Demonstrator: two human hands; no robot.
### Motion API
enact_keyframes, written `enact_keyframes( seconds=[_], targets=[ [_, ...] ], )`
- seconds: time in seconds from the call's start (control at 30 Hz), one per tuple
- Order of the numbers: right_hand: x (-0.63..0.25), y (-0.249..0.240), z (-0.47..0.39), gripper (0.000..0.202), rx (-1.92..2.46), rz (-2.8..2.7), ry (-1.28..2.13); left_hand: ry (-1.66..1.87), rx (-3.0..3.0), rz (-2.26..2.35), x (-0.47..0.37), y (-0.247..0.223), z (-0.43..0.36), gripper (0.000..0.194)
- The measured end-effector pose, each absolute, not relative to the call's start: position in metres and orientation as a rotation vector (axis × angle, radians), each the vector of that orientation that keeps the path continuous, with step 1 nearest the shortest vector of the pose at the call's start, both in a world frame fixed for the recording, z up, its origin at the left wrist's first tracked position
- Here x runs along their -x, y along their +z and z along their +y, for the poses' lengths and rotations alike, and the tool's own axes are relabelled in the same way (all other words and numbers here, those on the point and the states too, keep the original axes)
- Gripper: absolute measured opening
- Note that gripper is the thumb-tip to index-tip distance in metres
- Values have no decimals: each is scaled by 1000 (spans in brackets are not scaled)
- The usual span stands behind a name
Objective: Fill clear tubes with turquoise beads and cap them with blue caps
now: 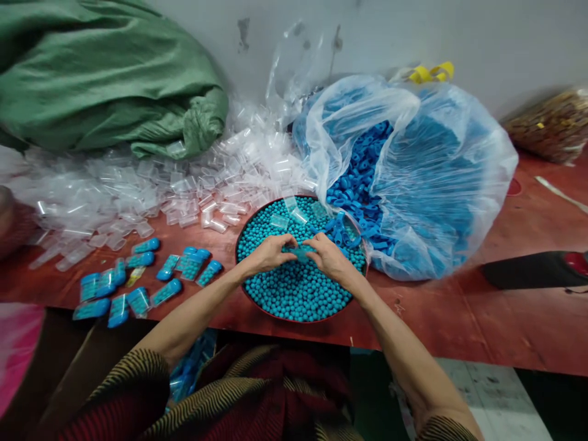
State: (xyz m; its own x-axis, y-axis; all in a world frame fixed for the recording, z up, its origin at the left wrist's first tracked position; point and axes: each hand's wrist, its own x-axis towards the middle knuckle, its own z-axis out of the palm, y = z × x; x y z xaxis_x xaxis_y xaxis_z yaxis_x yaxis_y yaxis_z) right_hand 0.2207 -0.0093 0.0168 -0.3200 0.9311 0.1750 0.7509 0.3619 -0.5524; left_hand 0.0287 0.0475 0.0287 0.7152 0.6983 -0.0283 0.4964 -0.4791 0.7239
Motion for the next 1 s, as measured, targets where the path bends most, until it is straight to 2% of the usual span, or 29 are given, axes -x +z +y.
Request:
enact_keyframes(
  seconds=[0.13, 0.27, 0.63, 0.7, 0.87, 1.0],
  targets=[
    [-215, 12, -21, 27, 1462, -2095, 523, 384, -1935, 924, -22, 26, 40, 20],
    [-212, 20, -36, 24, 1525, -1950, 438, 377, -2063, 1046, -20, 23, 32, 21],
    [-230, 7, -58, 17, 1622, -1881, 639, 180, -2038, 938, -47, 20, 8, 32],
    [-234, 7, -62, 19, 1649, -1846, 686, 164, -1974, 1012, -49, 24, 6, 37],
    [-225, 1, -61, 20, 1647, -1809, 692, 206, -1979, 847, -48, 27, 4, 45],
    [-206, -4, -58, 23, 1717, -1524, 763, 315, -2170, 808, -42, 22, -3, 61]
  ],
)
